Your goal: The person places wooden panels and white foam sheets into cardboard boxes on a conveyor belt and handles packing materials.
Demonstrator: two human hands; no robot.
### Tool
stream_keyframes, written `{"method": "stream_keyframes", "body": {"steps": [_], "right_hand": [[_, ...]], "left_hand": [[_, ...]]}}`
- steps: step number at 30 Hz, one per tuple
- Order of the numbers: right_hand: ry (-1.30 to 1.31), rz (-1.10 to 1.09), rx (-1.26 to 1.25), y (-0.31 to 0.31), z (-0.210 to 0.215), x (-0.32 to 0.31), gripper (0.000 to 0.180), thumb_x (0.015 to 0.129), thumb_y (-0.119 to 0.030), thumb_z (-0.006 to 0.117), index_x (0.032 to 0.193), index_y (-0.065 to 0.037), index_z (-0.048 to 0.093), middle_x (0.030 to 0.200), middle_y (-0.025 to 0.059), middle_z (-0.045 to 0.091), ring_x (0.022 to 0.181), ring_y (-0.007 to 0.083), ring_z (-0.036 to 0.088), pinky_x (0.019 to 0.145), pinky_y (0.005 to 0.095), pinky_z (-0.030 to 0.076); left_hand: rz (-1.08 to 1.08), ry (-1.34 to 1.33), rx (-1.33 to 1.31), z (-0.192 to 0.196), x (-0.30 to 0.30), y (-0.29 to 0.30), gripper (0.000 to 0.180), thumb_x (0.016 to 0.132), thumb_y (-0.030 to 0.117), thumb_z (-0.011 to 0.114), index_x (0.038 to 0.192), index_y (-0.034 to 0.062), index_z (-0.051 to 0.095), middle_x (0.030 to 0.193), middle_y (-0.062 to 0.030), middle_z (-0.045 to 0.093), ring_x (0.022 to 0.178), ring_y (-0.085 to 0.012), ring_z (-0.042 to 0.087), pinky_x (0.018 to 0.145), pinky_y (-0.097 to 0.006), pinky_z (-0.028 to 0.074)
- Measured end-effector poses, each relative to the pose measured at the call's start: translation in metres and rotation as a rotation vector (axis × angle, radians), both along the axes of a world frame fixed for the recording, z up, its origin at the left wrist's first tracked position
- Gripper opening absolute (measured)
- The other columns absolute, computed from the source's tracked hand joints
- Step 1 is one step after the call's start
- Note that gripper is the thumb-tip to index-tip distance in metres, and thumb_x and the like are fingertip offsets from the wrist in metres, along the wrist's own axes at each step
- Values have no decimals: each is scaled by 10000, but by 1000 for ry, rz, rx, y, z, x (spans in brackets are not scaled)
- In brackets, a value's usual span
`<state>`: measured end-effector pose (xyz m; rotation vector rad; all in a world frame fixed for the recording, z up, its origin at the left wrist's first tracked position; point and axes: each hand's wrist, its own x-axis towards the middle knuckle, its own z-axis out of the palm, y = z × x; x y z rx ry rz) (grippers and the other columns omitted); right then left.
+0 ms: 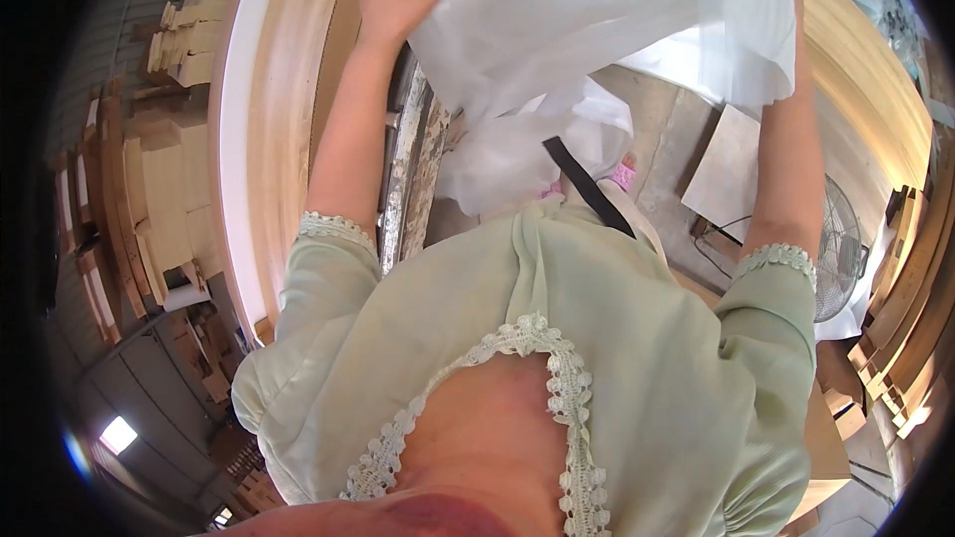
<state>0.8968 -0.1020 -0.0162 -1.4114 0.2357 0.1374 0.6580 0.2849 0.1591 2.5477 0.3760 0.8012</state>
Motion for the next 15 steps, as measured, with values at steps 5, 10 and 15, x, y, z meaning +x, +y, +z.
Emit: {"method": "stream_keyframes", "body": {"steps": [5, 10, 15], "right_hand": [[-216, 157, 208, 26, 74, 16, 374, 895, -208, 467, 1231, -44, 456, 1182, 108, 521, 949, 188, 526, 875, 337, 439], [58, 405, 336, 66, 31, -47, 364, 892, -225, 475, 1196, -26, 482, 1140, 107, 546, 913, 184, 547, 840, 316, 455], [735, 466, 393, 77, -57, -150, 344, 889, -273, 498, 1086, 4, 542, 979, 90, 609, 874, 187, 588, 784, 311, 486]], "left_hand": [[-107, -67, -373, 19, 10, 13, 341, 736, 138, 613, 1039, -16, 588, 1013, -188, 617, 911, -295, 617, 778, -356, 484], [-455, 678, -245, -94, 29, -81, 794, 587, 563, 729, 1126, 5, 560, 1184, -160, 540, 1097, -256, 507, 947, -331, 380], [-369, 636, -1389, -240, -30, -222, 691, 764, 343, 672, 1307, 34, 377, 1332, -118, 392, 1215, -227, 382, 1016, -335, 303]]}}
